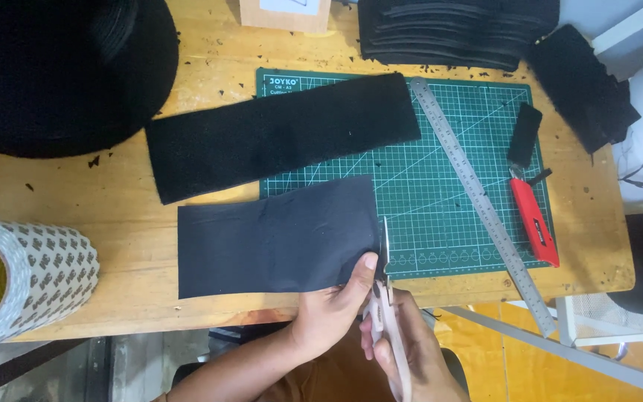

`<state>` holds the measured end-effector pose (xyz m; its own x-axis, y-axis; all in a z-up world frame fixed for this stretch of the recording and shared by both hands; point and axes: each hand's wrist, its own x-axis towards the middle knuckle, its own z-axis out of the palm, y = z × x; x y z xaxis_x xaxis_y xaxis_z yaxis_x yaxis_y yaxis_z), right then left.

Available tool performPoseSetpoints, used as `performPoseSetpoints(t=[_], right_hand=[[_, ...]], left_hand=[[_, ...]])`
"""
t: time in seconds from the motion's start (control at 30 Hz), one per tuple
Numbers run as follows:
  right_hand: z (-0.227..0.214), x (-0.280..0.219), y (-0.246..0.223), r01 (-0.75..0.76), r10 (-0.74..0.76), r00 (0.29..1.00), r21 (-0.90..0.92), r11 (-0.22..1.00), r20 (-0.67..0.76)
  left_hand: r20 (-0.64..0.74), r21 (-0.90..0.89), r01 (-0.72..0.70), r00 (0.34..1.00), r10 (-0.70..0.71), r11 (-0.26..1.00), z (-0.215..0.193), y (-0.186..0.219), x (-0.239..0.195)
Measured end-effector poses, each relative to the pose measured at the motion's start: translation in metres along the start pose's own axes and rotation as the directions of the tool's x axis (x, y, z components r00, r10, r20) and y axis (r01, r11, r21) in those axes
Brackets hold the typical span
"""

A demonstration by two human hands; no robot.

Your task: The person trims the edges of a black fabric piece using scissors, then folds it and aligns a metal ruler along its length. They use a red utility knife to cut the fabric along the ruler's edge on a green cutting mat.

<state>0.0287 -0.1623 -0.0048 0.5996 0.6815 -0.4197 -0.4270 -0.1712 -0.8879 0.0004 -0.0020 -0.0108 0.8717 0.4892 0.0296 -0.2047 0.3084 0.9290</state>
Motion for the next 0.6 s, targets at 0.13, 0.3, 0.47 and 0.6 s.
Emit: performPoseSetpoints(t=[0.13, 0.3, 0.47, 0.6], right_hand=[[-0.002, 0.002, 0.007, 0.049, -0.049, 0.999, -0.023, 0.999, -0.018], [-0.005, 0.002, 0.017, 0.043, -0.042, 0.999, 0.022, 0.999, -0.028], [0.000, 0.000, 0.003, 0.033, -0.033, 0.999, 0.002, 0.999, -0.017], [0.005, -0.002, -0.009, -0.019, 0.020, 1.000, 0.027, 0.999, -0.023]], left_hand=[[0.016, -0.054, 0.042, 0.999, -0.041, 0.998, -0.001, 0.001, 0.000], [0.066, -0.114, 0.078, 0.995, -0.071, 0.990, -0.001, 0.004, 0.001], [0.006, -0.048, 0.058, 0.998, -0.058, 0.997, -0.001, 0.003, 0.001], [-0.070, 0.138, -0.025, 0.997, 0.035, 0.990, -0.005, -0.017, -0.003]])
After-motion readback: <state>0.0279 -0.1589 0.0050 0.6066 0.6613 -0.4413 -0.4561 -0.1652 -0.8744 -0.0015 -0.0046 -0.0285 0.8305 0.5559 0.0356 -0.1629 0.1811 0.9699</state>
